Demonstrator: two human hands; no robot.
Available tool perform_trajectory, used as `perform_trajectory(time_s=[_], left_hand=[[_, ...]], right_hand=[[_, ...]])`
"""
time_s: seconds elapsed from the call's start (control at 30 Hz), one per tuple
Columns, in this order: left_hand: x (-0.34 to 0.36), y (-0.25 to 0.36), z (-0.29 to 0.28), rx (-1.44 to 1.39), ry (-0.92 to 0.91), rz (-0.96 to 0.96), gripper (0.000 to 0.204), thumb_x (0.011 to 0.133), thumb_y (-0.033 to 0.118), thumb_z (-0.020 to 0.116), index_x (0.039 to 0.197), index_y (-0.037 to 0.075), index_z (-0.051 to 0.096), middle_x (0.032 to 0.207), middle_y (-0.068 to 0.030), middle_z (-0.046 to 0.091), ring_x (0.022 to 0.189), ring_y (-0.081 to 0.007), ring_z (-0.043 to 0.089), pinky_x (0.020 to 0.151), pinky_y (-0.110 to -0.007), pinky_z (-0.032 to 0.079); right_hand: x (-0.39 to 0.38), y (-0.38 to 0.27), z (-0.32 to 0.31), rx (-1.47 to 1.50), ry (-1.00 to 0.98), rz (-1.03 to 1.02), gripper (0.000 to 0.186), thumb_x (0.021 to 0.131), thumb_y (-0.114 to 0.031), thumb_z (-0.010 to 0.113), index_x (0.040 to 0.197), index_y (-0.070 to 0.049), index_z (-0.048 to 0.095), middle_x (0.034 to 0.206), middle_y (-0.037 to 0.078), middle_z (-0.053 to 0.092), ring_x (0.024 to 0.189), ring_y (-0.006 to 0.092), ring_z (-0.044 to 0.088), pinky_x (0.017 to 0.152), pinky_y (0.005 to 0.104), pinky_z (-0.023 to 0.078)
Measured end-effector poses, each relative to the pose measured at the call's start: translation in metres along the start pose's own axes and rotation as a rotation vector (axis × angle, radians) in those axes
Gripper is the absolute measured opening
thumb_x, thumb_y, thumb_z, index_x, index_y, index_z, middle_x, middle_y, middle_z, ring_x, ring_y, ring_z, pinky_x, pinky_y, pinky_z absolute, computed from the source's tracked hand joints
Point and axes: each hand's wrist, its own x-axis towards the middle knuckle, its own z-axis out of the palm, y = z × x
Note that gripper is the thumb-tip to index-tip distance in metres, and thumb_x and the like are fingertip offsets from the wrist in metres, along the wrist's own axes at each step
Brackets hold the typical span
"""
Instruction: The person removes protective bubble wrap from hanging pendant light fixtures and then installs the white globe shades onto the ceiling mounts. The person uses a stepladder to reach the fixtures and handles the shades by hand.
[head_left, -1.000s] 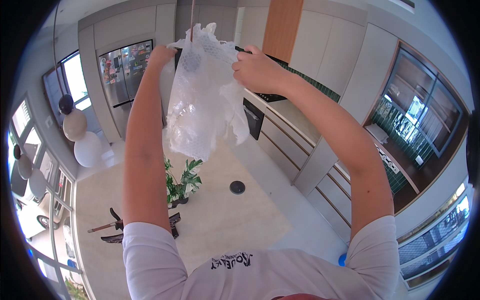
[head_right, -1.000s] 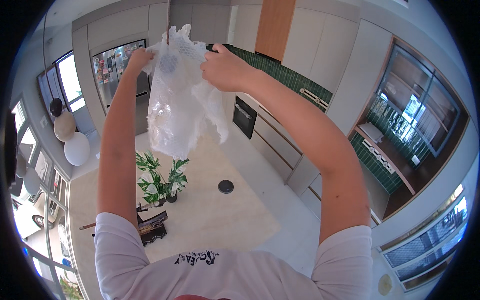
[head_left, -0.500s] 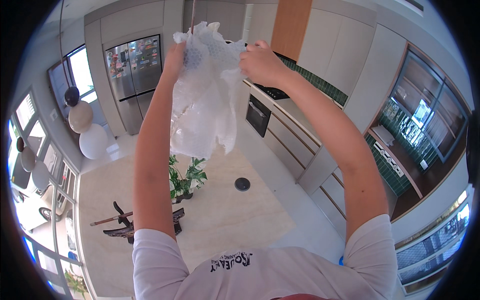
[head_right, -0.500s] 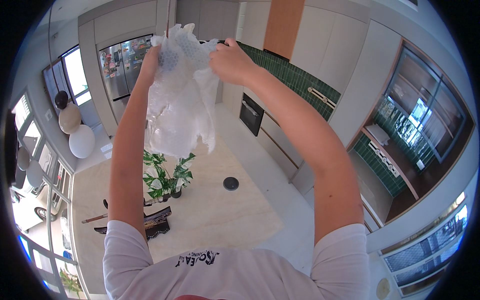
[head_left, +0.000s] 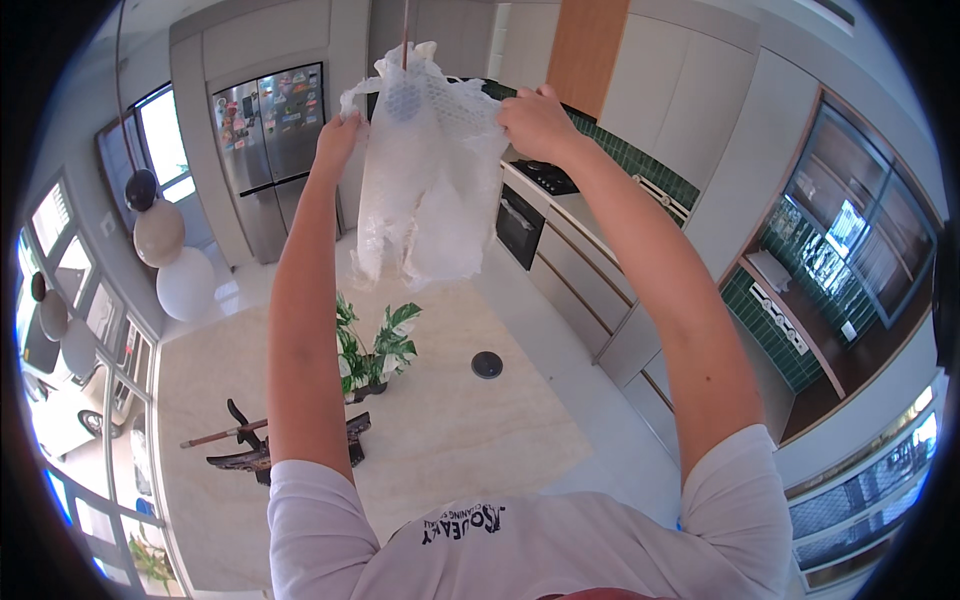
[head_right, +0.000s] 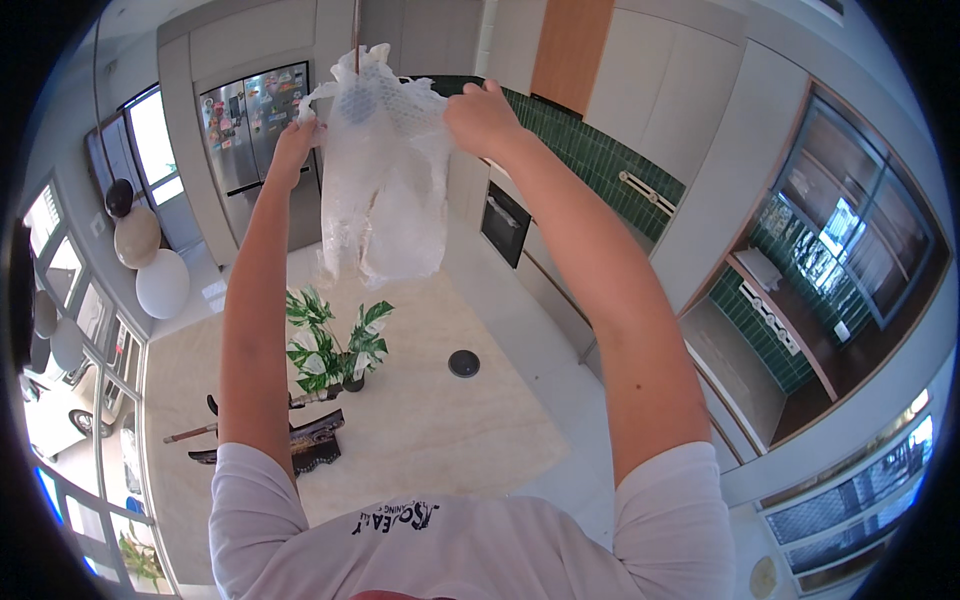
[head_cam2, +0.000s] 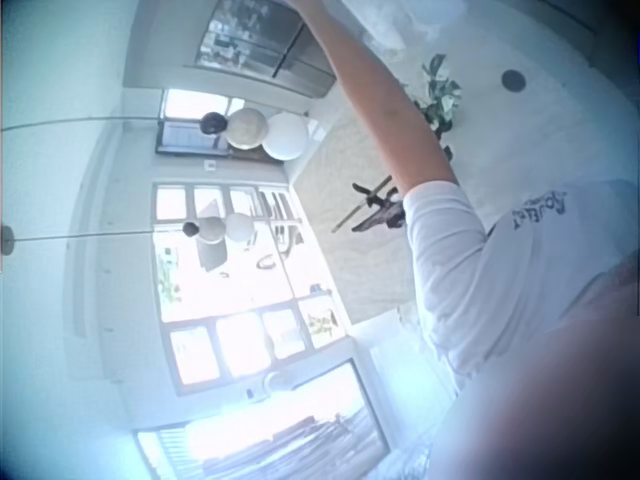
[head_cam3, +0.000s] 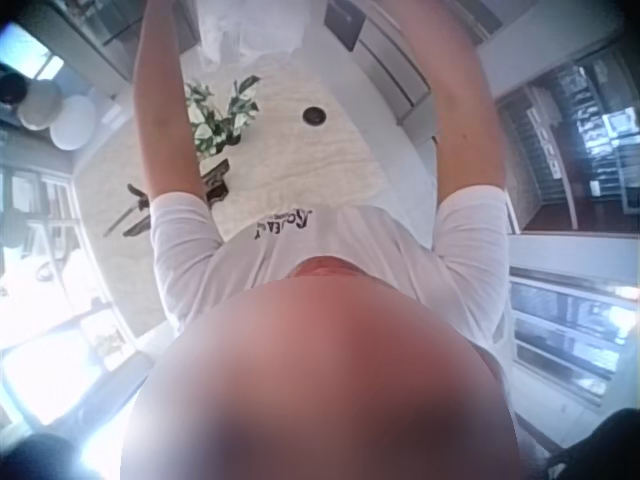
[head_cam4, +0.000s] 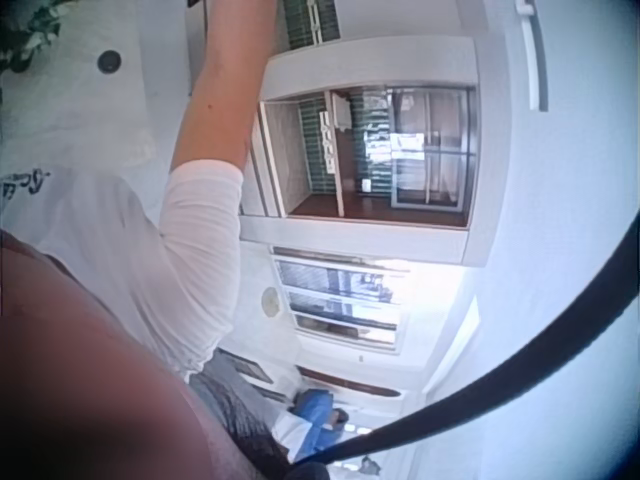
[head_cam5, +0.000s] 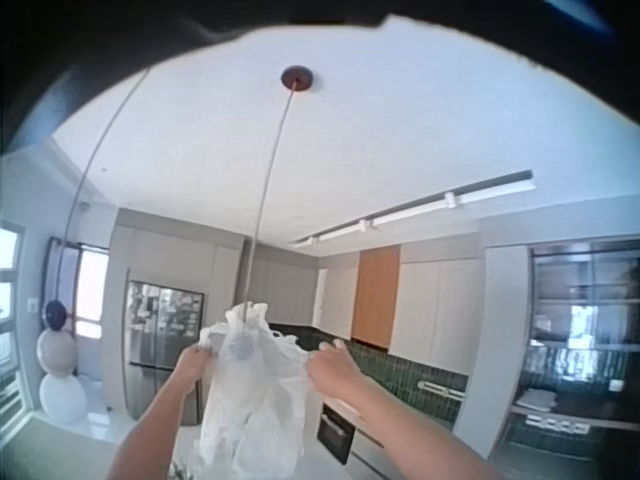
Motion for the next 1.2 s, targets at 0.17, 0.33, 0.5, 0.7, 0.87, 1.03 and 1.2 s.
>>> perform_trajectory(time_s=[0.17,0.33,0.5,0.7,0.87,1.03,1.2], left_hand=[[-0.03,0.017,0.0,0.024,-0.159,-0.098,0.047,0.085,0.038,0.052,0.113,0.0,0.05,0.106,-0.0084,0.056,0.096,-0.0177,0.052,0.086,-0.027,0.036],[-0.058,0.034,0.037,0.288,-0.037,0.106,0.08,0.07,0.047,0.067,0.126,-0.002,0.036,0.119,-0.0158,0.05,0.107,-0.0245,0.05,0.089,-0.035,0.04],[-0.081,0.031,0.045,0.497,0.097,0.176,0.078,0.063,0.044,0.073,0.119,0.0,0.042,0.115,-0.0205,0.052,0.101,-0.0325,0.054,0.084,-0.038,0.043],[-0.084,0.025,0.019,0.319,0.038,0.102,0.055,0.074,0.034,0.067,0.114,0.001,0.05,0.1,-0.0147,0.061,0.09,-0.0237,0.059,0.078,-0.033,0.044],[-0.096,0.002,0.012,0.02,0.033,0.029,0.043,0.081,0.026,0.061,0.114,-0.001,0.051,0.101,-0.0099,0.061,0.09,-0.0162,0.057,0.079,-0.028,0.043],[-0.129,-0.022,0.013,-0.234,0.08,-0.093,0.045,0.084,0.024,0.06,0.119,-0.001,0.047,0.111,-0.0091,0.057,0.098,-0.0166,0.054,0.085,-0.028,0.041],[-0.163,-0.038,0.018,-0.312,0.124,-0.073,0.048,0.084,0.023,0.06,0.122,-0.001,0.044,0.115,-0.0102,0.054,0.104,-0.0169,0.051,0.09,-0.028,0.038]], right_hand=[[0.0,0.0,0.026,0.081,-0.023,0.089,0.015,0.072,-0.004,0.052,0.077,-0.008,0.066,0.082,0.006,0.061,0.092,0.0233,0.051,0.083,0.0403,0.035],[0.011,-0.006,0.045,0.092,0.07,0.176,0.015,0.073,-0.005,0.051,0.076,-0.007,0.066,0.083,0.009,0.061,0.092,0.0243,0.052,0.079,0.04,0.035],[0.017,-0.015,0.056,0.117,-0.042,0.224,0.018,0.075,-0.01,0.05,0.08,-0.007,0.067,0.088,0.009,0.061,0.093,0.025,0.052,0.082,0.0403,0.034],[0.012,-0.03,0.063,0.25,-0.12,0.176,0.026,0.078,-0.016,0.048,0.094,-0.013,0.067,0.097,0.007,0.061,0.099,0.0252,0.051,0.086,0.0429,0.034],[0.028,-0.039,0.057,0.449,-0.034,0.258,0.026,0.078,-0.02,0.048,0.095,-0.017,0.068,0.1,0.006,0.061,0.1,0.0267,0.052,0.086,0.045,0.035],[0.033,-0.042,0.049,0.54,-0.017,0.3,0.023,0.076,-0.022,0.049,0.089,-0.018,0.069,0.096,0.005,0.063,0.097,0.027,0.055,0.083,0.0451,0.037],[0.018,-0.048,0.051,0.575,0.002,0.287,0.026,0.077,-0.022,0.049,0.092,-0.013,0.068,0.099,0.007,0.062,0.093,0.0262,0.057,0.081,0.0431,0.038]])
